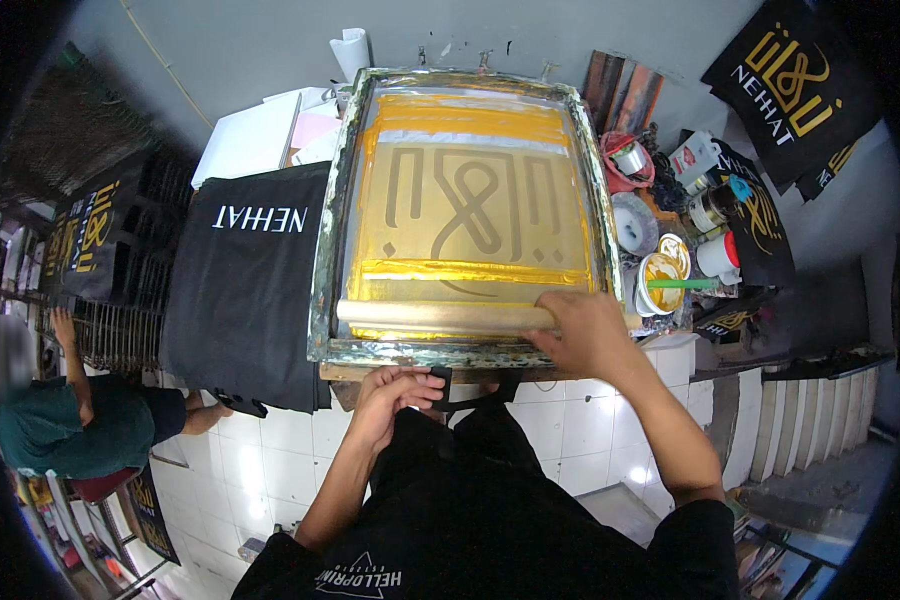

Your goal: The person performs screen printing on black bags, placing each bag on the printing frame, lowering the screen, using a squeegee to spread gold ink, and then removing the bag to place it on a drying rack.

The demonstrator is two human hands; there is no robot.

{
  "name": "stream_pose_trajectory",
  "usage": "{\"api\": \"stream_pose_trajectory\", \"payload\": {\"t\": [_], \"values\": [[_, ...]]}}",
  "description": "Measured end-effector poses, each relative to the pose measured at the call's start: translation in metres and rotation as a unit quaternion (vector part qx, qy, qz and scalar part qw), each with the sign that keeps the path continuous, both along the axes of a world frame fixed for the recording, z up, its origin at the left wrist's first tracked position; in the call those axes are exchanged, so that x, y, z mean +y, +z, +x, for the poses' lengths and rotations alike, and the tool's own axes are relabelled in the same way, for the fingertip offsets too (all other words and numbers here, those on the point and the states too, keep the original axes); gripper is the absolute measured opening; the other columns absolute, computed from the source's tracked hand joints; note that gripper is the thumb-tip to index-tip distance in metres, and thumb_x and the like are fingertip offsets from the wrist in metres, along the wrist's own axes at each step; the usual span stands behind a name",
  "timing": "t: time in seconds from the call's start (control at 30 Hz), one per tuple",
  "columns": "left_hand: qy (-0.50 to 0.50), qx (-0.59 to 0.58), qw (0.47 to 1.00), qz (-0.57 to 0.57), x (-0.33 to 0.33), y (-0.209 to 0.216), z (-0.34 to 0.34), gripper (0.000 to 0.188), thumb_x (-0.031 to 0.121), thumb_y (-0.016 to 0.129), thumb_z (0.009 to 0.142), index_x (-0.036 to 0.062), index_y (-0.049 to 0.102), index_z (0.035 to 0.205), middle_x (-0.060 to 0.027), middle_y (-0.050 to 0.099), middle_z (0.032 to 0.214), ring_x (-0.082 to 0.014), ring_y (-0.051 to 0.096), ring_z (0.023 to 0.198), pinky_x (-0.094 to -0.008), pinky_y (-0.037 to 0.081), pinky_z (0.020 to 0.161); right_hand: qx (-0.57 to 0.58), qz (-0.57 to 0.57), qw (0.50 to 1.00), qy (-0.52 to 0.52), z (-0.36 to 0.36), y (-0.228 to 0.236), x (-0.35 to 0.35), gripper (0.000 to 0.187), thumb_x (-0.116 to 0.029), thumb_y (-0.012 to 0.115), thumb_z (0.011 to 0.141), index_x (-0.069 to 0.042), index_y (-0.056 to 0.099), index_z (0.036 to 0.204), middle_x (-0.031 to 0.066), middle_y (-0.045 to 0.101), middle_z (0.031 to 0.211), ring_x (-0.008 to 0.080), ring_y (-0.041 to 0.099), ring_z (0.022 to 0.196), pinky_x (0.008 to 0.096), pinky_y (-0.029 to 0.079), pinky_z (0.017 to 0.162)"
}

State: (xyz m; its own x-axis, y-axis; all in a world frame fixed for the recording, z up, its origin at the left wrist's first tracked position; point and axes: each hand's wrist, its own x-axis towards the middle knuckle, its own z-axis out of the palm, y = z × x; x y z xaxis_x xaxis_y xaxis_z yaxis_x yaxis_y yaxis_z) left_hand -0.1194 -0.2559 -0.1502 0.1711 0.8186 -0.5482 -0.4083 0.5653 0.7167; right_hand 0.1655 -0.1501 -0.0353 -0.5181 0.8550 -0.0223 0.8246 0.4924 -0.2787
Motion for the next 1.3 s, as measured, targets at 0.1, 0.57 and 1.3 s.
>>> {"api": "stream_pose_trajectory", "payload": {"t": [0.1,0.57,1.3], "values": [[-0.009,0.01,1.0,-0.009,0.001,0.006,0.0,0.029,0.008,0.057,0.091,-0.0091,0.062,0.113,-0.0239,0.073,0.104,-0.0255,0.074,0.089,-0.0319,0.059,0.079,-0.001,0.014,1.0,-0.004,-0.004,-0.015,-0.018,0.031,-0.022,0.077,0.076,-0.005,0.062,0.097,0.0151,0.068,0.092,0.0351,0.069,0.084,0.0451,0.054,0.072],[0.053,-0.083,0.99,-0.098,0.01,0.016,0.006,0.041,0.009,0.048,0.09,-0.0142,0.055,0.123,-0.0307,0.067,0.117,-0.0373,0.071,0.104,-0.0446,0.058,0.092,-0.024,0.112,0.993,-0.02,-0.014,-0.039,0.268,0.047,-0.037,0.074,0.082,-0.003,0.065,0.113,0.0213,0.071,0.1,0.0402,0.068,0.096,0.0498,0.052,0.084],[-0.178,0.68,0.599,0.383,0.358,0.093,-0.05,0.035,0.024,0.079,0.081,0.0042,0.074,0.109,-0.0172,0.074,0.093,-0.0346,0.071,0.085,-0.0424,0.054,0.08,-0.062,0.183,0.977,-0.093,-0.037,-0.054,0.277,0.073,-0.079,0.07,0.068,-0.008,0.075,0.088,0.0135,0.073,0.082,0.0323,0.072,0.076,0.0448,0.056,0.068]]}}
